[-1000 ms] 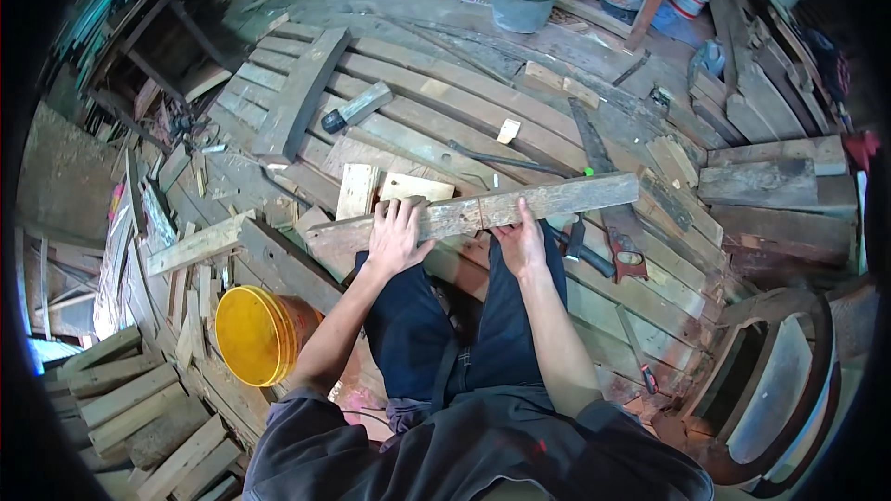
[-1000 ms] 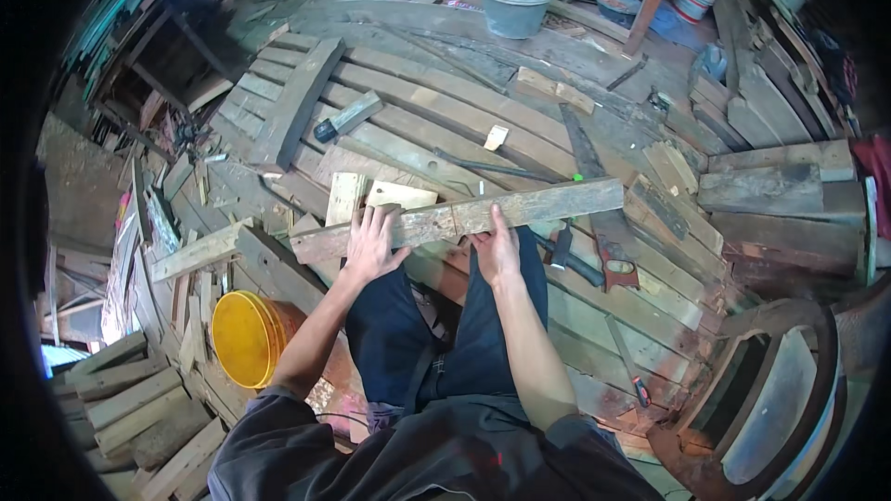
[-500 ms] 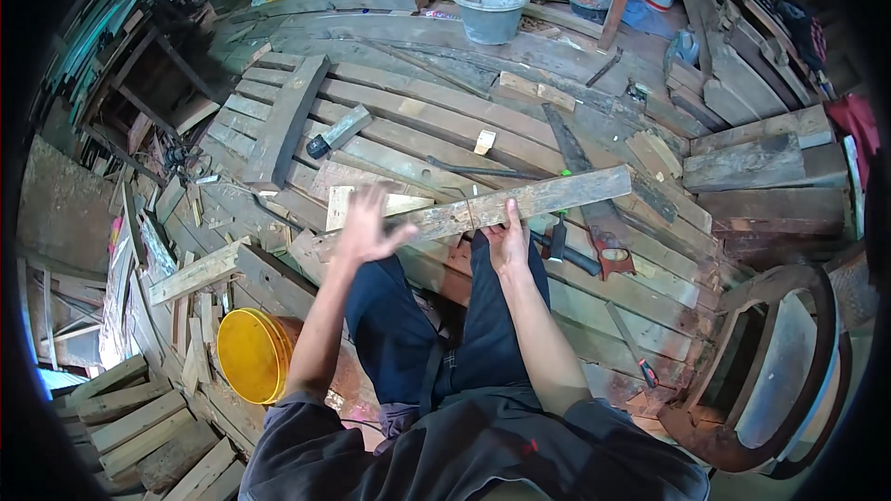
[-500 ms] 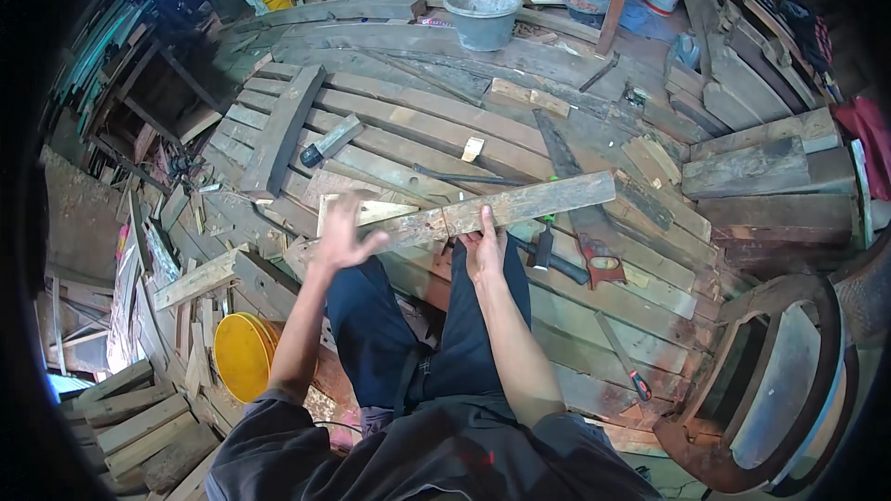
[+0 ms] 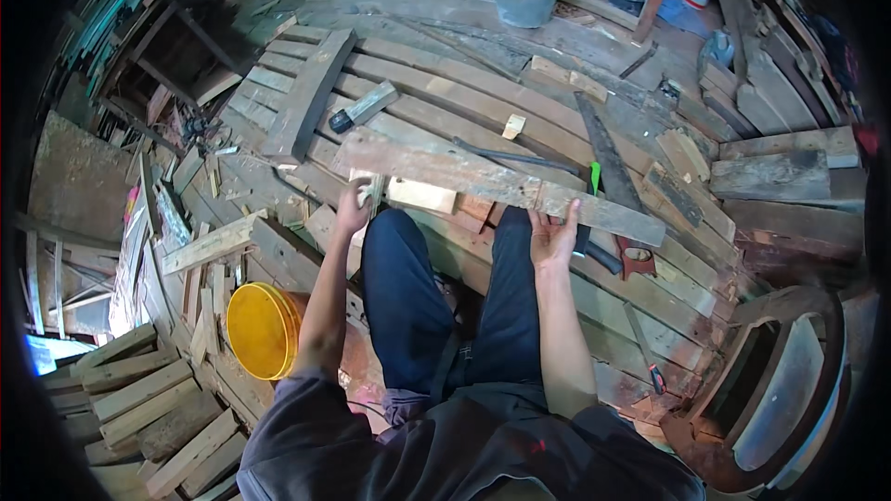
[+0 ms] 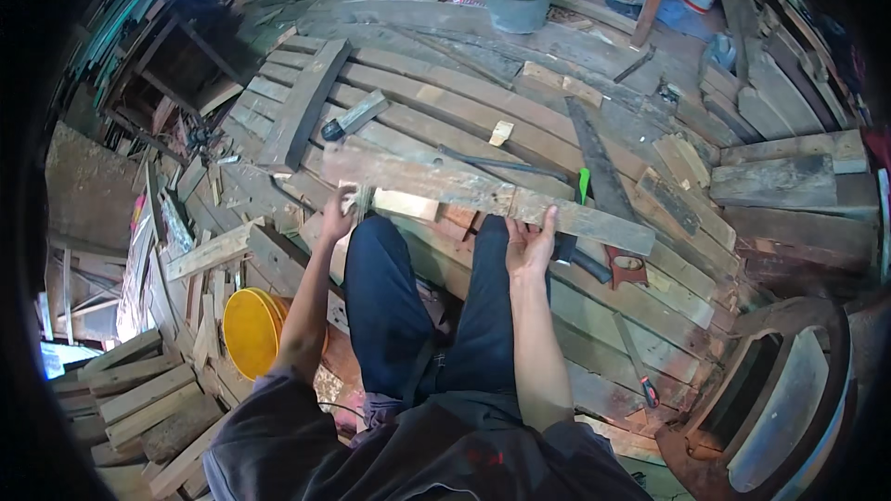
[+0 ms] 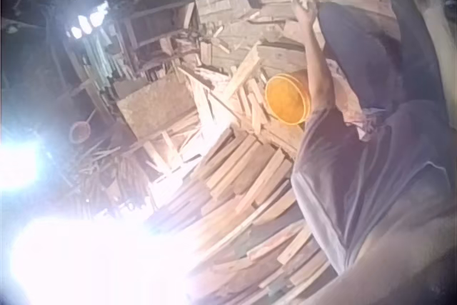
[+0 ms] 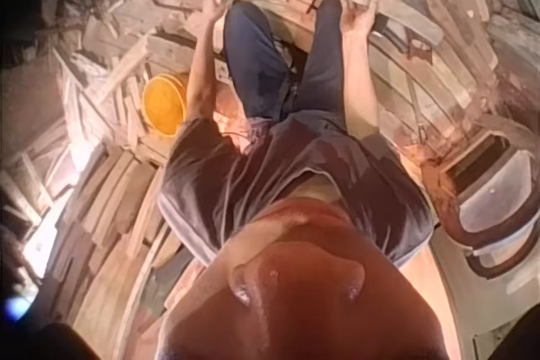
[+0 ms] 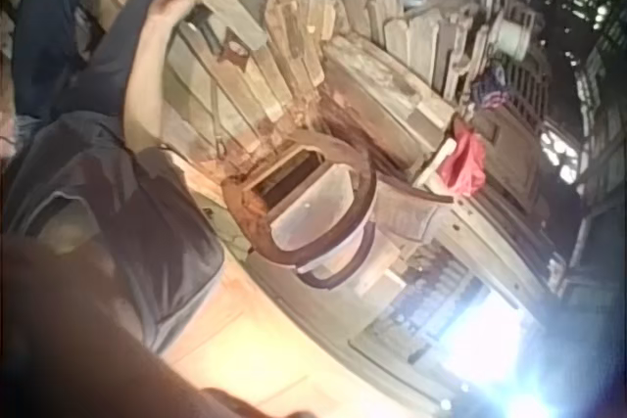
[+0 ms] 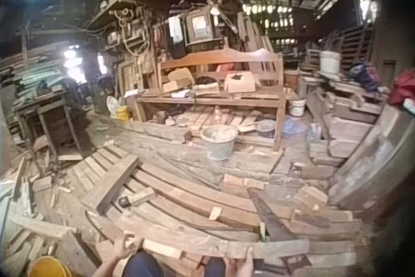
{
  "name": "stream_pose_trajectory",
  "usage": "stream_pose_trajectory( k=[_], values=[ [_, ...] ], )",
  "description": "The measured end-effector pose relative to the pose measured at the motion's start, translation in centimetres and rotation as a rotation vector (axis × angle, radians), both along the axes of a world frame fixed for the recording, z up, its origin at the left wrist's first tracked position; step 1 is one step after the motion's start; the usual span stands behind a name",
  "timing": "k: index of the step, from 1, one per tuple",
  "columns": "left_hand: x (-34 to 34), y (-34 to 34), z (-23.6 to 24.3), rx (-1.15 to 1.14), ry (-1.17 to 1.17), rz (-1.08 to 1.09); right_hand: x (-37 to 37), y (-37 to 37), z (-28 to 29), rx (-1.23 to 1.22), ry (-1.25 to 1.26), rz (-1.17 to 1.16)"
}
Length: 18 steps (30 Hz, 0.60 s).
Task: Sawing a piece of wood by hand while sitting on the floor of a workshop.
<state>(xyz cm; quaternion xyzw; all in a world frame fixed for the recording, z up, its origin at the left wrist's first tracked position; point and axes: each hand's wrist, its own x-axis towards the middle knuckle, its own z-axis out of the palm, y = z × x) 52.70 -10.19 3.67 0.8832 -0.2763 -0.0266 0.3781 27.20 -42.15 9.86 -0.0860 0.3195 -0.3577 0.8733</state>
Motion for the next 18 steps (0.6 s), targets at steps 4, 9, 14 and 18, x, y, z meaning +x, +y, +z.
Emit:
stream_pose_trajectory(
  k=[4,9,14,18],
  values=[
    [4.1,-0.9,-0.9,0.468,-0.314,-0.359,1.0,0.8,0.2,-0.018,-0.041,0.031],
    [3.2,-7.4,0.0,0.776,-0.244,-0.518,-0.2,-0.7,-0.8,-0.013,0.001,-0.01],
    [6.5,-6.7,-5.1,0.898,-0.214,-0.536,0.4,0.1,-0.6,-0.029,0.019,0.002],
    [9.8,-3.9,-7.7,0.893,-0.379,-0.428,0.6,-0.2,-0.8,-0.045,0.037,0.033]
  ],
)
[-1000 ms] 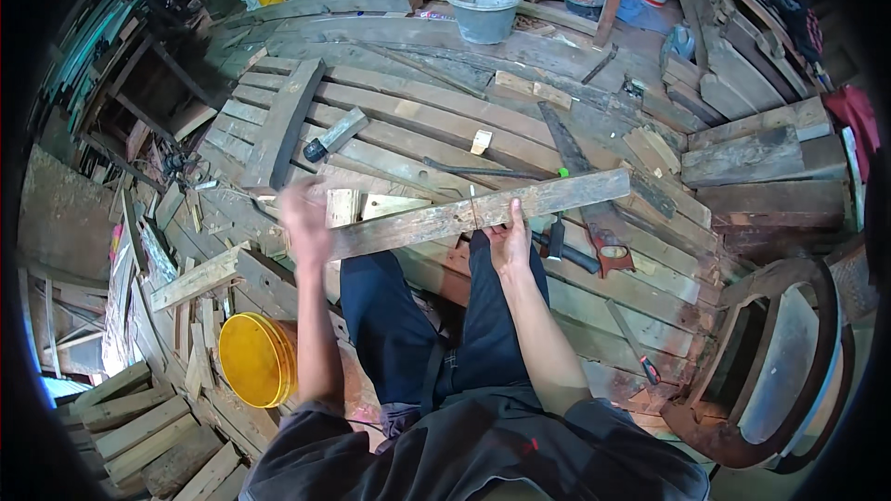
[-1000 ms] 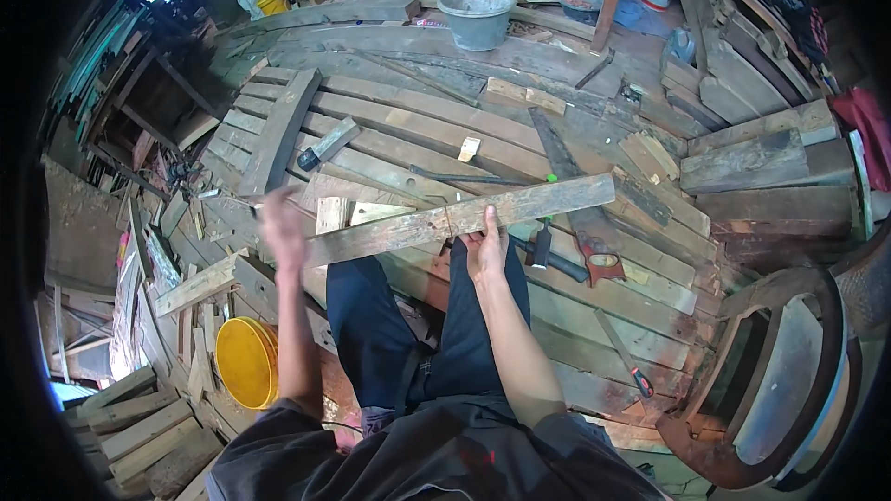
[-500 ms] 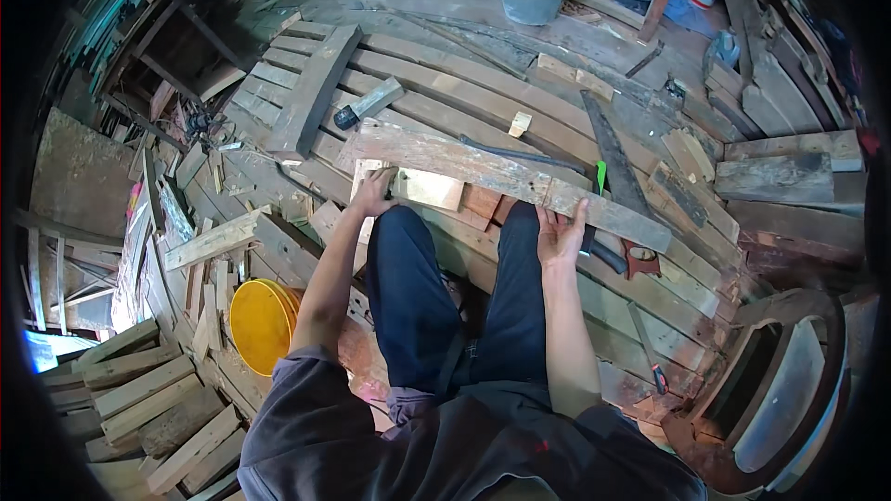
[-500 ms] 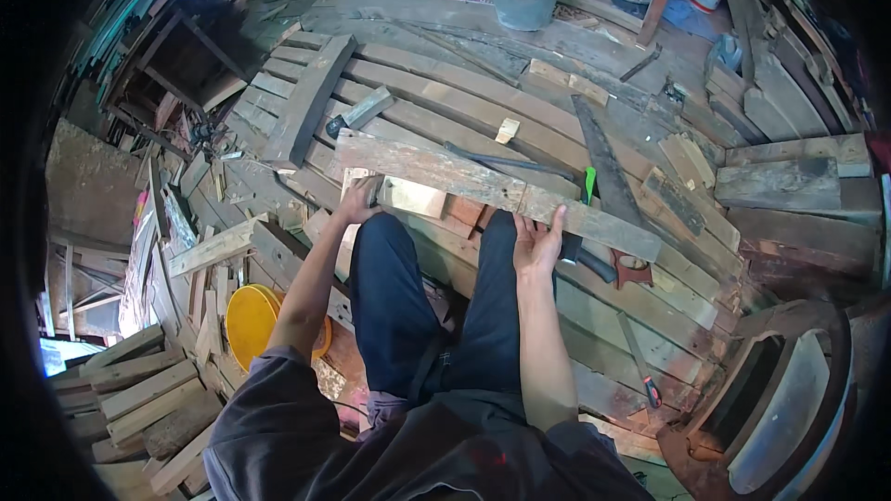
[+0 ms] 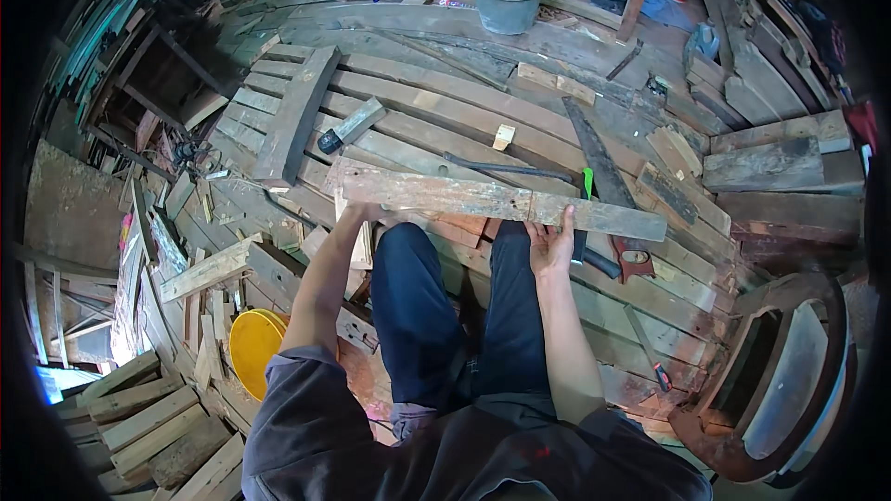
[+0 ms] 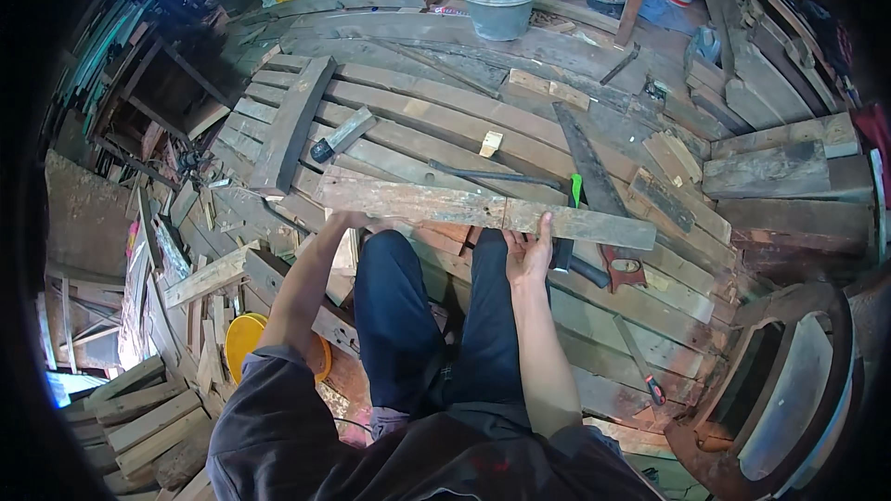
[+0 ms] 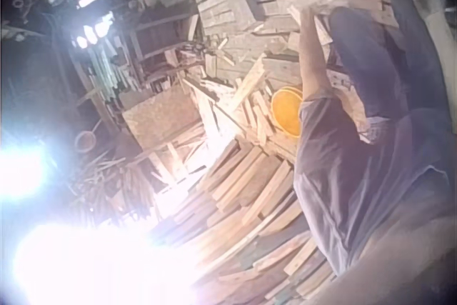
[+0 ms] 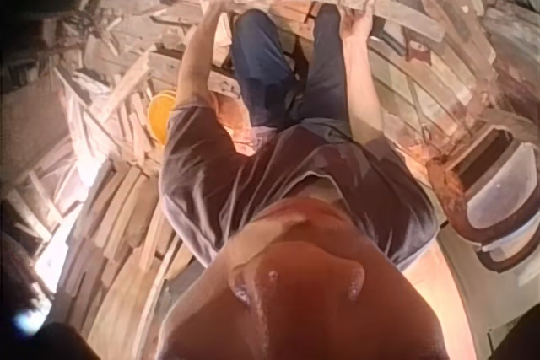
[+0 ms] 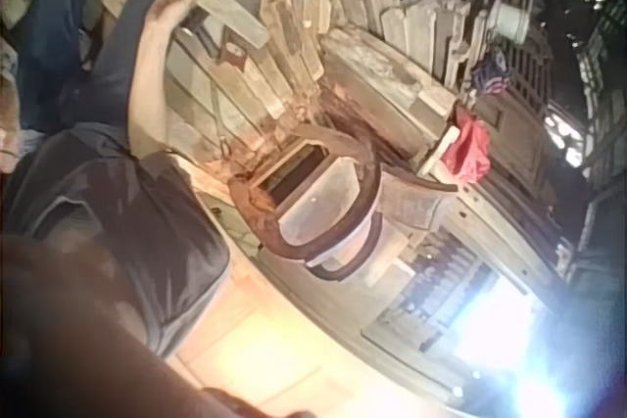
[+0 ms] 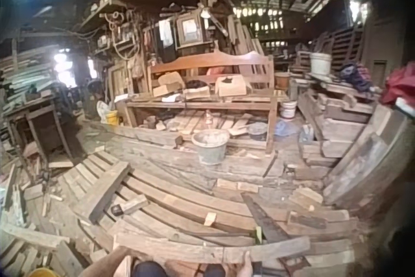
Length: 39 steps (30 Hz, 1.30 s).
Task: Sawing a piece of wood by hand while sitting on the floor of a workshop.
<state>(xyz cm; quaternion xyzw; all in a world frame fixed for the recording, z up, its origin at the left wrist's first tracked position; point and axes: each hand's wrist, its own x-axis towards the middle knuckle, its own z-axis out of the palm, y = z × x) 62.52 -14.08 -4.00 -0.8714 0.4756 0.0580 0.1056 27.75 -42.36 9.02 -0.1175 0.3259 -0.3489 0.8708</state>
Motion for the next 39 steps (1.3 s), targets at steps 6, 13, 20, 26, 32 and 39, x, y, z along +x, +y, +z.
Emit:
stream_pose_trajectory(
  k=[6,13,20,26,32,39],
  values=[
    [0.7,2.2,2.8,-0.082,-0.153,0.289,-0.3,-0.9,-0.4,-0.054,0.043,0.024],
    [-2.7,5.5,6.1,-0.237,-0.044,0.852,0.6,0.1,0.3,-0.077,0.068,0.078],
    [-3.3,8.5,6.7,-0.534,0.016,1.163,0.1,-0.1,0.5,-0.113,0.09,0.125],
    [-2.3,11.7,5.7,-0.582,0.088,1.256,0.4,0.1,0.6,-0.159,0.094,0.143],
    [1.9,13.8,5.7,-0.538,0.154,1.352,0.4,-0.1,0.8,-0.155,0.125,0.13],
    [8.5,17.1,7.6,-0.467,-0.059,1.326,0.4,0.4,1.4,-0.211,0.176,0.145]
  ],
)
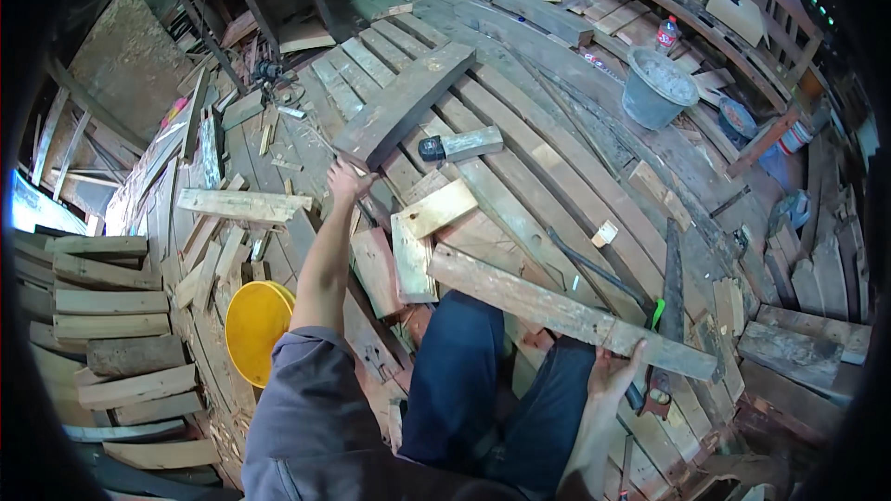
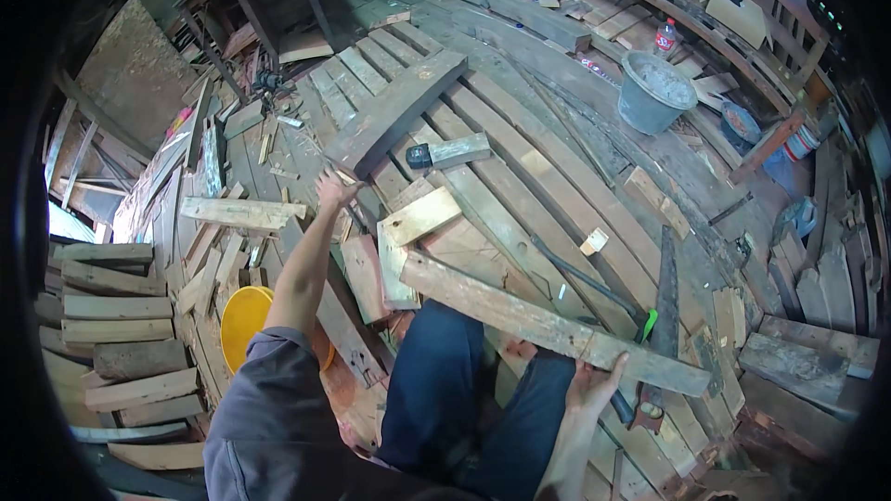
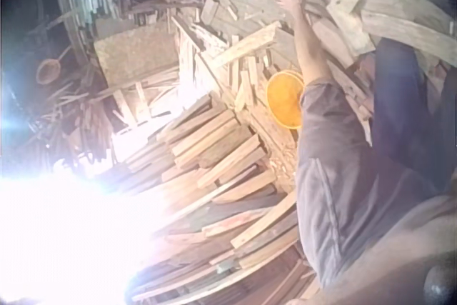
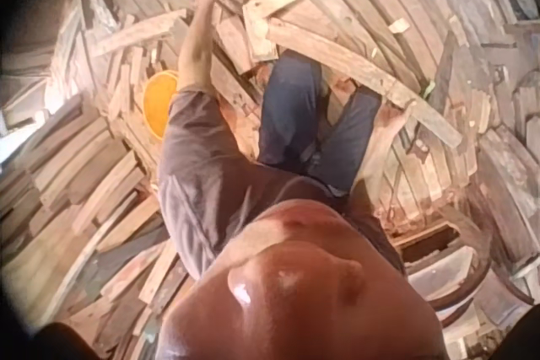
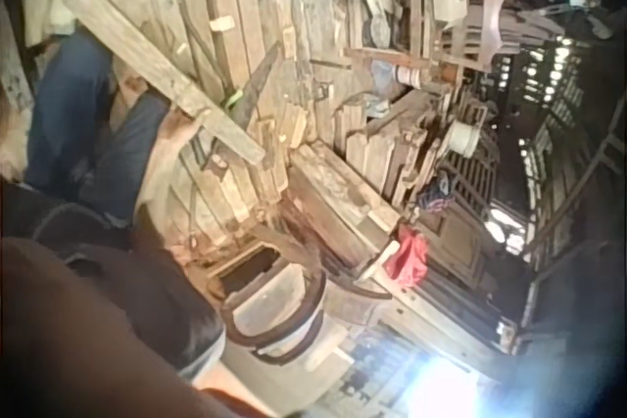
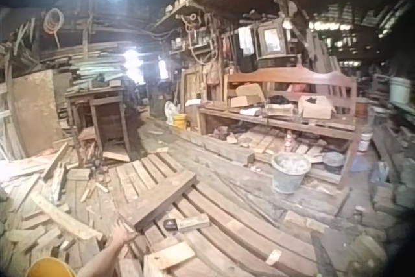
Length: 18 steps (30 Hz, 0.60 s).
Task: Sawing a piece of wood by hand while sitting on the floor of a workshop.
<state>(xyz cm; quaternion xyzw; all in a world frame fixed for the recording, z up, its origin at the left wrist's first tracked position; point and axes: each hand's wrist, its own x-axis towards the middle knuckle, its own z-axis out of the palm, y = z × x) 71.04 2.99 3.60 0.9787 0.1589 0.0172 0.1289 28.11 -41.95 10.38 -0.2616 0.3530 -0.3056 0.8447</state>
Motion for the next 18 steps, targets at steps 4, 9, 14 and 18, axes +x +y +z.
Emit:
stream_pose_trajectory(
  k=[4,9,14,18],
  values=[
    [4.2,0.4,3.0,0.125,0.048,-0.086,0.0,-0.6,0.2,-0.037,0.033,0.0],
    [9.9,1.0,0.6,0.205,0.199,-0.176,1.0,-0.5,1.4,-0.067,0.039,0.004],
    [14.9,8.1,-2.6,0.013,0.335,-0.223,1.3,-0.6,0.0,0.008,-0.085,0.057],
    [16.6,5.6,-5.8,0.056,0.386,-0.25,0.2,-1.2,-0.6,-0.043,0.003,-0.019]
  ],
)
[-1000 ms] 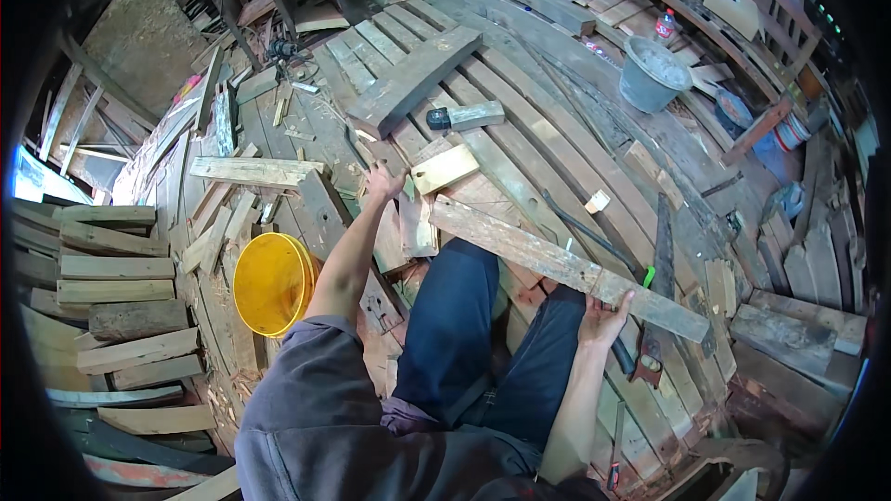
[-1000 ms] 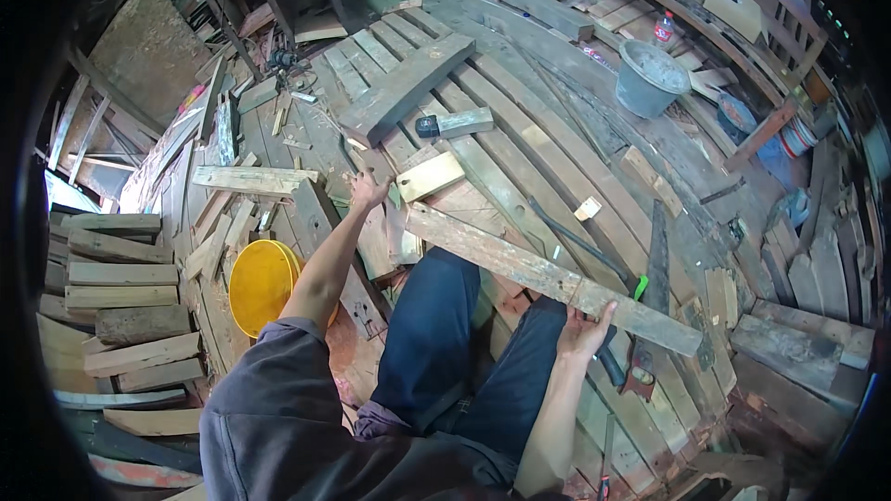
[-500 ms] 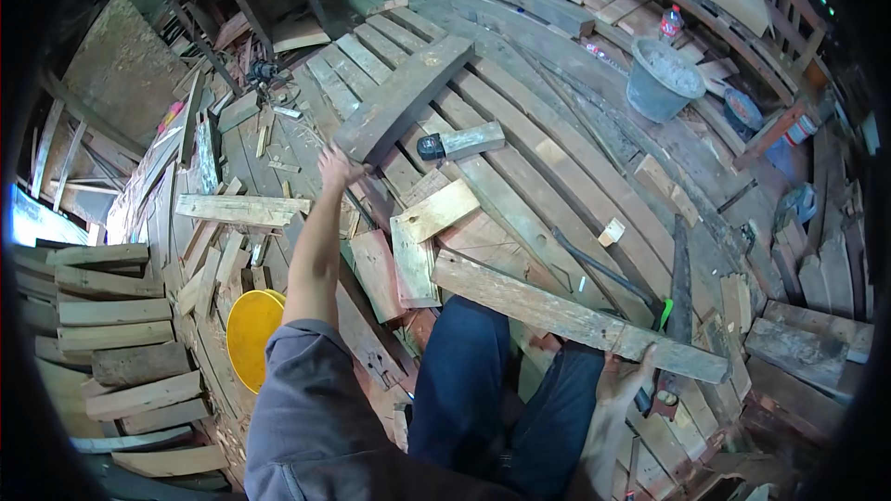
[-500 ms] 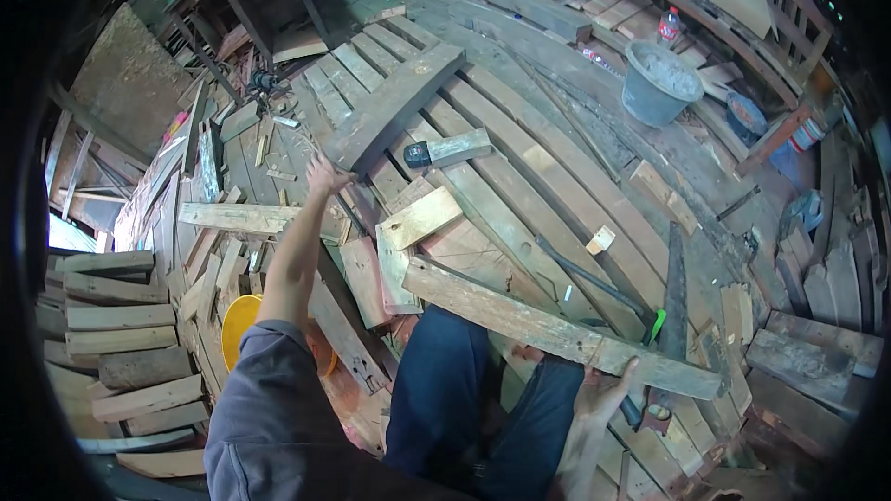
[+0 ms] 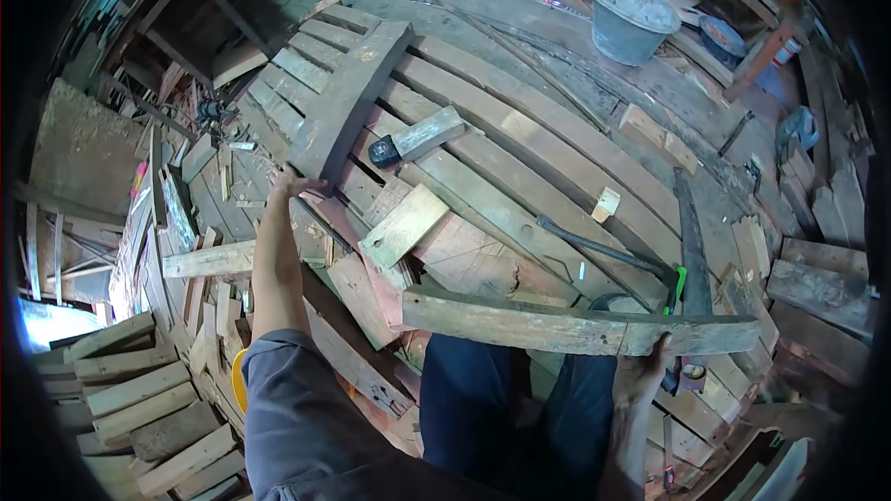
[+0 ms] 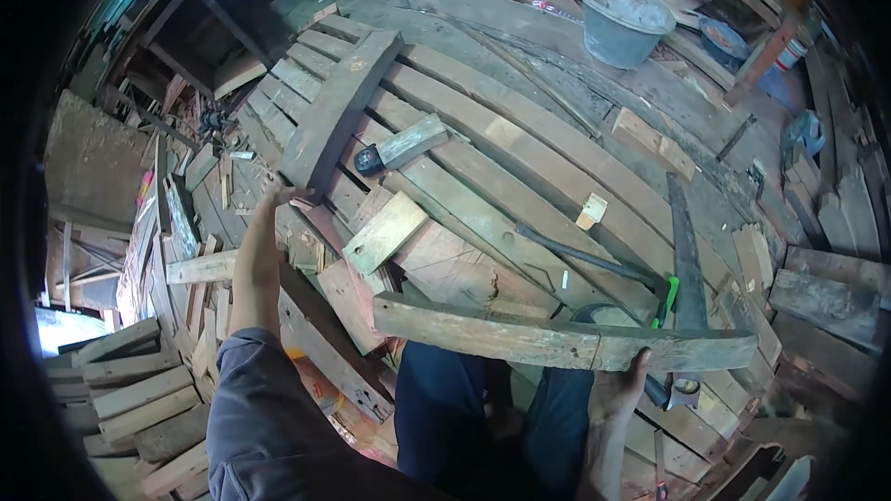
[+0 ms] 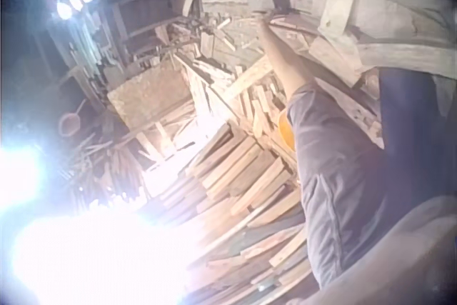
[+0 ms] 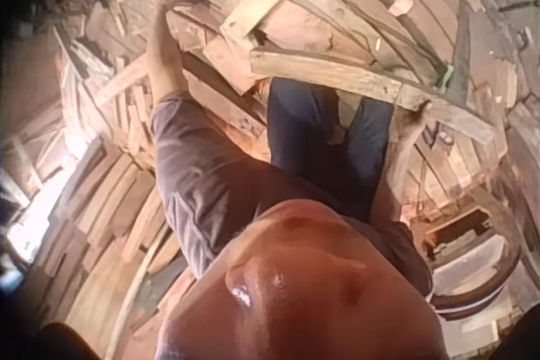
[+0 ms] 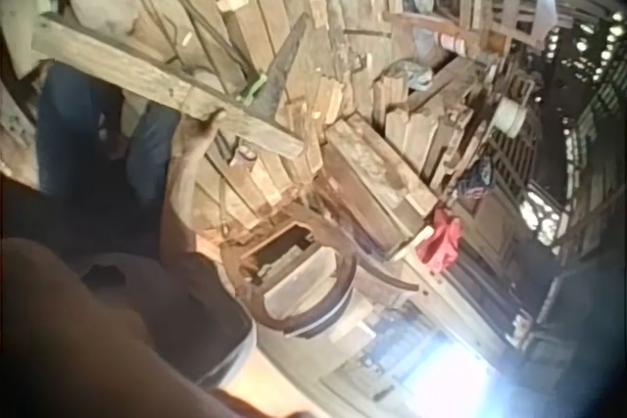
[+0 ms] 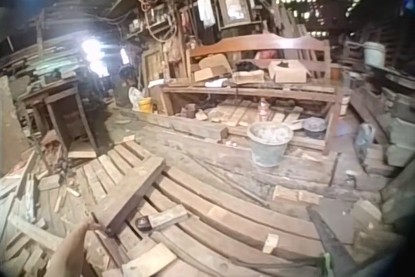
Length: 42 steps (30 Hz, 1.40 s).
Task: Sawing a piece of wood by hand while sitting on the floor of a workshop.
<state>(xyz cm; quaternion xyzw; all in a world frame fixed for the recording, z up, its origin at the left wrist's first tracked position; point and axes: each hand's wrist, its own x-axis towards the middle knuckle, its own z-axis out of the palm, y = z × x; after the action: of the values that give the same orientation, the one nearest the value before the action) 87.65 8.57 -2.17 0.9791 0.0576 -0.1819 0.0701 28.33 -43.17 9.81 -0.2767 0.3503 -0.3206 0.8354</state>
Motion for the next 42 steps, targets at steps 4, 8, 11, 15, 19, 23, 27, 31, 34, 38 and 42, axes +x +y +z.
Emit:
stream_pose_trajectory(
  k=[4,8,11,15,19,23,27,31,34,38,42],
  values=[
    [-2.7,-1.7,2.0,0.116,-0.106,-0.04,0.3,0.7,0.7,0.02,0.05,-0.035],
    [-3.9,-1.9,0.3,0.072,-0.094,-0.002,0.6,0.3,0.7,0.037,0.111,-0.043],
    [-0.2,7.7,-0.7,0.231,-0.188,-0.165,0.7,0.1,-0.3,0.087,0.122,-0.02],
    [1.6,2.6,-3.1,0.075,0.031,-0.246,0.7,0.6,1.4,0.065,0.089,0.011],
    [-2.2,-0.2,-1.2,0.296,0.158,-0.11,0.5,0.3,0.8,0.113,0.07,-0.029],
    [-11.6,-13.6,6.0,0.325,0.108,0.051,0.5,0.5,1.4,0.128,0.068,-0.068],
    [-10.0,-14.9,7.9,0.35,0.148,0.106,0.6,0.6,1.6,0.158,0.06,-0.052],
    [-5.8,-11.2,4.5,0.138,-0.053,-0.059,1.5,0.7,2.1,0.172,0.035,-0.091],
    [-8.4,-13.7,5.7,0.134,0.024,0.055,0.5,0.3,1.2,0.169,0.02,-0.06],
    [-8.8,-13.6,6.8,0.138,0.053,0.012,-0.2,0.2,0.2,0.198,-0.047,0.004],
    [-10.9,-15.7,7.7,0.158,0.068,0.049,-0.2,-0.1,0.6,0.173,-0.048,0.003]
  ],
)
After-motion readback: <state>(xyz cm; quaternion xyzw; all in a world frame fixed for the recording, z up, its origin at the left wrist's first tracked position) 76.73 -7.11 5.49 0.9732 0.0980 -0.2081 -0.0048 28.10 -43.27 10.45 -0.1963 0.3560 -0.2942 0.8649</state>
